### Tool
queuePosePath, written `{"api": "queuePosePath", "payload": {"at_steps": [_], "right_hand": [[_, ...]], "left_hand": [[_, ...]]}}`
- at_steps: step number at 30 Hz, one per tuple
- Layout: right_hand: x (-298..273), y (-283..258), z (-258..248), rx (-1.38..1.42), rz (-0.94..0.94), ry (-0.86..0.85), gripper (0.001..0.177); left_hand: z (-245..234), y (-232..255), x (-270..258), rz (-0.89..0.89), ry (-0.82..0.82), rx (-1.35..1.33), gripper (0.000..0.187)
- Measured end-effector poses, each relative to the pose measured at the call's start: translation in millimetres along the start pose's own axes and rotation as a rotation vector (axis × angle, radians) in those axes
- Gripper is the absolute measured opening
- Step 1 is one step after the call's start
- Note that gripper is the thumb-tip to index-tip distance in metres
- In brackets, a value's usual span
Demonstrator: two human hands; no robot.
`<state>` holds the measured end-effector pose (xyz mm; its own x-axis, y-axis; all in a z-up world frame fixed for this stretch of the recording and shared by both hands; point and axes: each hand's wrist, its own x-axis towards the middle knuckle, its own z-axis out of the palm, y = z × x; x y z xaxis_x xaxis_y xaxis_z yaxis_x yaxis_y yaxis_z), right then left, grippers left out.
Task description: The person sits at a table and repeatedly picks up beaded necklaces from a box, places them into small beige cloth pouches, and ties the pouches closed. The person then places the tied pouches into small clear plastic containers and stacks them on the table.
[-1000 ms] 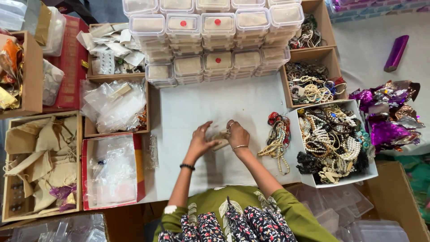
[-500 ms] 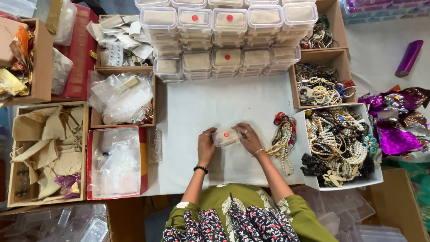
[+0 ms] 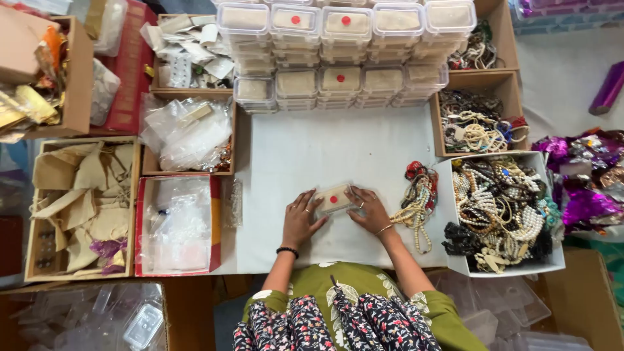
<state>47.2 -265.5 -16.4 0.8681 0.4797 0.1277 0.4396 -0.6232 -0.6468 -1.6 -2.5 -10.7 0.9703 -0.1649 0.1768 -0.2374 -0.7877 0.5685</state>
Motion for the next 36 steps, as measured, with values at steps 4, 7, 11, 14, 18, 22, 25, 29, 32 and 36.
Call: {"api": "queuePosePath", "payload": {"at_steps": [4,7,11,14,18,22,25,29,32,36], "right_hand": [[-0.4,8.3,8.1,-0.035,-0.042,0.019,0.064],[-0.4,8.1,11.2,-0.103,-0.068,0.031,0.062],[-1.7,5.6,8.2,-0.107,-0.071,0.082,0.061],[-0.9,2.8,7.9,-0.123,-0.072,0.098,0.060],[6.4,-3.5,4.6,-0.098,-0.063,0.111,0.058],[41.7,-19.0,6.4,-0.195,-0.111,0.162,0.047],[92.6,-44.5,4.7,-0.194,-0.138,0.193,0.040],[169.6,-78.7,10.9,-0.292,-0.249,0.250,0.030],[230.2,-101.4,14.7,-0.339,-0.282,0.270,0.030],[299.6,-131.3,6.5,-0.364,-0.323,0.516,0.036]], "left_hand": [[7.1,2.0,-0.3,-0.008,0.057,0.018,0.058],[12.6,4.0,-2.1,0.012,0.065,0.060,0.059],[33.4,1.5,-4.7,0.027,0.096,0.188,0.060],[34.4,3.8,-6.2,0.020,0.109,0.227,0.064],[39.2,-0.4,-9.0,-0.093,0.163,0.146,0.088],[22.4,10.1,-6.0,-0.244,0.212,0.111,0.101],[28.3,7.2,-7.9,-0.278,0.184,0.141,0.109],[48.6,-10.8,-15.2,-0.212,0.455,0.247,0.097],[48.3,-12.3,-14.9,-0.244,0.450,0.276,0.087],[40.5,-7.6,-10.1,-0.249,0.434,0.292,0.074]]}}
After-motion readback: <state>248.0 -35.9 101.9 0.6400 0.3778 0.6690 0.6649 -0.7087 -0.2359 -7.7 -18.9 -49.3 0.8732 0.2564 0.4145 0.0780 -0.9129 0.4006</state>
